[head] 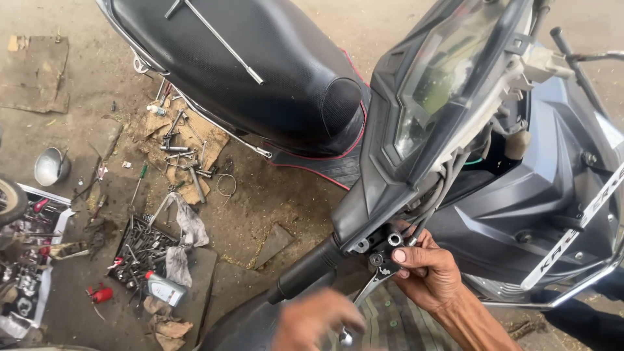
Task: The person repairs the handlebar assembly of a scooter parked on a roadside. They use a long wrench on a bolt, then work by hand to loosen, reposition and tighten the brake lever and handlebar clamp components, handling small bolts and fasteners from the ground beside the scooter.
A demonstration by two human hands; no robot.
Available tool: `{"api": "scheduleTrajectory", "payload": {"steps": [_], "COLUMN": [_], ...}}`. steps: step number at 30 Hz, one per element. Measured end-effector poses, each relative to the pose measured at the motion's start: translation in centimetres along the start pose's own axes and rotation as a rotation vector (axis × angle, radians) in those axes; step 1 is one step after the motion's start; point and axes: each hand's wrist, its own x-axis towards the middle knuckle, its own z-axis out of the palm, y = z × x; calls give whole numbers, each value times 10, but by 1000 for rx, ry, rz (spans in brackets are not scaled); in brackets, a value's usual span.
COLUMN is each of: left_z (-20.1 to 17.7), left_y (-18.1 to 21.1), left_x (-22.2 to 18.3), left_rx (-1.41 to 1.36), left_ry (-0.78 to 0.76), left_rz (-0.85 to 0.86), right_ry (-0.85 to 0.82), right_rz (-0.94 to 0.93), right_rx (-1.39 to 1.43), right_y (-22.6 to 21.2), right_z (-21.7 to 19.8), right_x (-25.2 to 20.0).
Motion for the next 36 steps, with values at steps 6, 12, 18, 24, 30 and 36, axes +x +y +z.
{"api": "scheduleTrajectory", "payload": {"steps": [6, 12, 18, 24, 30, 36], "left_z": [49, 37, 46, 49, 52, 47], "left_y": [15, 36, 33, 35, 34, 22], "left_x": [-5, 22, 20, 22, 21, 22], "left_rx": [-81, -506, -645, -694, -652, -524], "left_ry": [256, 75, 71, 118, 162, 175], "left_rz": [-152, -518, -574, -532, -488, -347], "right_ry": [7, 5, 19, 324, 476, 453], "right_rz": [14, 34, -3, -2, 53, 31], "right_rx": [-48, -32, -234, -468, -459, -443], "right_y": [-6, -10, -34, -49, -49, -43], "right_z": [-5, 10, -6, 32, 92, 85], "right_x": [2, -4, -14, -3, 3, 15]}}
